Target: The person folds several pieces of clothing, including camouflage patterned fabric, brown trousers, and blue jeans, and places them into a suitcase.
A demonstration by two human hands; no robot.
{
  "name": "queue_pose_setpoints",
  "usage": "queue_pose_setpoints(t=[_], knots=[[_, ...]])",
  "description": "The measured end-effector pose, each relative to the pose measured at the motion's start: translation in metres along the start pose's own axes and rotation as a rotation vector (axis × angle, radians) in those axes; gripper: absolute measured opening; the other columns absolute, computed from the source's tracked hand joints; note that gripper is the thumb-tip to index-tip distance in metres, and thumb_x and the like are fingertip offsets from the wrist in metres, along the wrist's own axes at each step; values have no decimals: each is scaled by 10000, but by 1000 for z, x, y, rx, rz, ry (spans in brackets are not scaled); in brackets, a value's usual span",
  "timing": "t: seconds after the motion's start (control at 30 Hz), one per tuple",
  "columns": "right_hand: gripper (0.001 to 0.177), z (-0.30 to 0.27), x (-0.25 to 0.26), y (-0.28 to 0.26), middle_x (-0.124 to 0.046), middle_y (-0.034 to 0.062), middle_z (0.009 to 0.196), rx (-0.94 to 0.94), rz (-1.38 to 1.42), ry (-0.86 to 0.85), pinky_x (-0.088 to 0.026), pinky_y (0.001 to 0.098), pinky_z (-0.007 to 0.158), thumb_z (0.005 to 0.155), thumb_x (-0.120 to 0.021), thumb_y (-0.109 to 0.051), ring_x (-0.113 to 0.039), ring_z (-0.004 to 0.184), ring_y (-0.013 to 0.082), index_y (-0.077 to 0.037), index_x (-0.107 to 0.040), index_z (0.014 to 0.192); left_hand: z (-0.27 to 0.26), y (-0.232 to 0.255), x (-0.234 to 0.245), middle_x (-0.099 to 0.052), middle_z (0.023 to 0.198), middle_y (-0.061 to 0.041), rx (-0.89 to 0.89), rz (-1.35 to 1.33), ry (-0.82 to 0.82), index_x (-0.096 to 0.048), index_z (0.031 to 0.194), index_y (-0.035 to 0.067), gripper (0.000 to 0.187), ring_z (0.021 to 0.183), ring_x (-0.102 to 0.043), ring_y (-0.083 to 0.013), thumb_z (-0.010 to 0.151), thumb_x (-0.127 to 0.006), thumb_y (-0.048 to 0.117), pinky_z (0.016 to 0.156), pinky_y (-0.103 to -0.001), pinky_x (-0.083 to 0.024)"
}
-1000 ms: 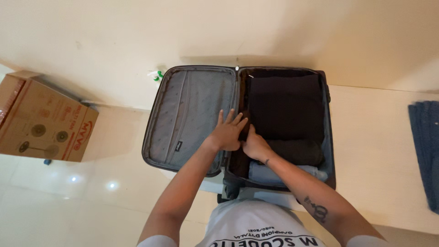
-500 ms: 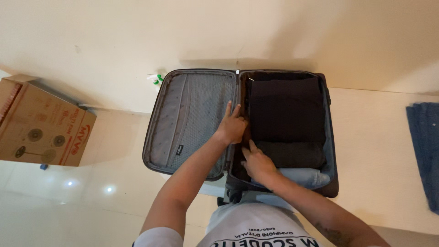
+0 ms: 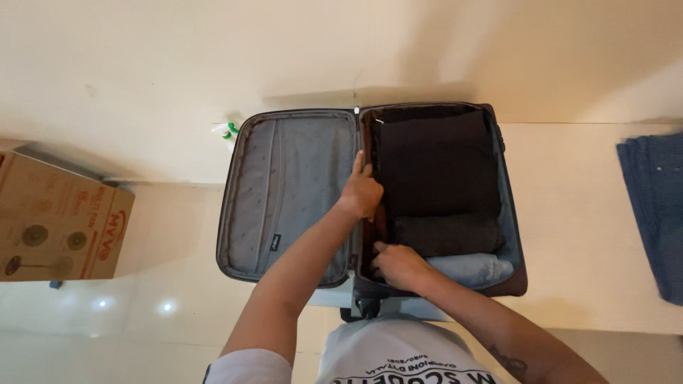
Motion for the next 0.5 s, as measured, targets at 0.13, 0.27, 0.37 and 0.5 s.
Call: queue_pose_setpoints(t=[0.13, 0.27, 0.37, 0.5], knots=[[265, 6, -12, 2, -616, 163, 1265, 77, 14, 32, -591, 429, 805, 858, -643, -72, -711, 917, 325, -118, -790, 1074, 8, 6, -3, -758, 1077, -71, -7, 7, 45, -792, 1086, 131, 525, 1325, -549, -339, 735, -875, 512, 1197, -683, 78], [229, 14, -21, 10, -652, 166, 1210, 88, 13, 43, -595, 422, 803, 845, -662, -83, -722, 884, 319, -146, -807, 1011, 15, 15, -13, -778, 1027, -38, -39, 17, 10, -803, 1088, 150, 482, 1206, -655, -302, 744, -879, 479, 1236, -686, 59], [241, 20, -34, 13, -634, 199, 1227, 92, -43, 61, -594, 427, 777, 766, -679, -52, -718, 888, 328, -137, -808, 950, 20, 18, -15, -770, 1010, -43, -38, 18, 17, -792, 1097, 164, 508, 1155, -670, -282, 740, -876, 515, 1217, -674, 56], [192, 24, -45, 20, -613, 254, 1282, 114, -60, 145, -598, 419, 751, 758, -680, -67, -728, 862, 329, -113, -810, 891, 22, 20, -18, -779, 980, -25, -48, 42, -5, -802, 1081, 159, 484, 1113, -699, -265, 760, -861, 516, 1243, -675, 57]])
Point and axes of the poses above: each hand's wrist, its own z-axis towards the middle knuckle, its own x-axis out of the back of the hand, y = z × x, the point moved 8 cm from there along z, towards the middle knuckle
